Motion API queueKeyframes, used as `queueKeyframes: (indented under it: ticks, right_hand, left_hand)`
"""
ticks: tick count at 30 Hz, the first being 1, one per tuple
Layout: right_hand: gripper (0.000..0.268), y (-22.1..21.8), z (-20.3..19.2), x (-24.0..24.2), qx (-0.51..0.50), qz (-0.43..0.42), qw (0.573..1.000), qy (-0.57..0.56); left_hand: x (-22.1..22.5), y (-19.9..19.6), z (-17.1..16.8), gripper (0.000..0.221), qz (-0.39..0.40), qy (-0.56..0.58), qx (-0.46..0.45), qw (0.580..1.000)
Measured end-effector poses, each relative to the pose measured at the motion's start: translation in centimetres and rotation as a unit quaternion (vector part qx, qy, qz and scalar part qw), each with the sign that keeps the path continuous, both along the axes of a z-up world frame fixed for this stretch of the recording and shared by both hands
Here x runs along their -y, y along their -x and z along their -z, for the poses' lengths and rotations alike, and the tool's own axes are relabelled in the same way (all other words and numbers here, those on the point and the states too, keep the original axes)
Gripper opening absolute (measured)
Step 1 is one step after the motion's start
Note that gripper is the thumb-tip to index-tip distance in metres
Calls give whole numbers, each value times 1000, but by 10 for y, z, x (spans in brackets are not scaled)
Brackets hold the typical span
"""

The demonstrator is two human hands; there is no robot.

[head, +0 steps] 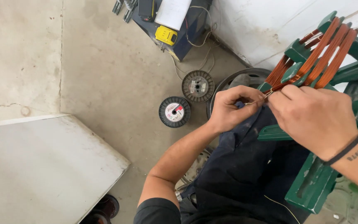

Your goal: Winding copper wire onto a coil frame and stripping wire ends using pliers

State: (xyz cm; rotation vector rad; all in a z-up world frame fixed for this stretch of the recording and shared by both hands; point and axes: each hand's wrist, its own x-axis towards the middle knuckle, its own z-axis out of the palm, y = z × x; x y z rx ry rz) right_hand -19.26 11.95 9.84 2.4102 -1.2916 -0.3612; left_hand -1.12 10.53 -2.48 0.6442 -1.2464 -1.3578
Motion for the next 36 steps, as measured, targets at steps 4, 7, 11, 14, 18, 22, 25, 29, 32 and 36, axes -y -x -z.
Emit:
queueKeyframes:
  ticks: [4,7,11,14,18,22,25,29,32,36]
  right_hand:
    - [61,5,16,4,10,-11,1000,20]
    - [33,-6,4,12,-39,-80,991,97]
    - [39,-1,3,6,36,-77,996,39]
    - [58,6,-4,-3,50,-57,997,25]
    - [48,9,-9,-21,62,-42,996,-57]
    - [51,26,-8,-37,19,35,996,-77]
    - [32,29,-12,-39,-9,26,999,-17]
    - [77,28,-50,-70,26,49,997,-45]
    - [71,101,-24,-153,359,101,918,-136]
    - [36,125,16,-252,428,173,882,-101]
  left_hand:
    - [6,-8,1,12,-65,203,101,972]
    - [13,-16,8,20,-151,393,217,881]
    - [12,-15,-1,27,-206,449,238,836]
    - [8,-12,9,21,-121,353,183,910]
    - [8,-1,-1,3,36,37,-7,999]
    - [37,7,27,10,-7,-120,-93,988]
    - [40,15,20,11,-17,-146,-83,986]
    - [21,-1,31,22,57,-87,-141,985]
    - [-20,-17,46,49,38,-103,-6,994]
    - [-103,-17,44,8,105,-114,263,952]
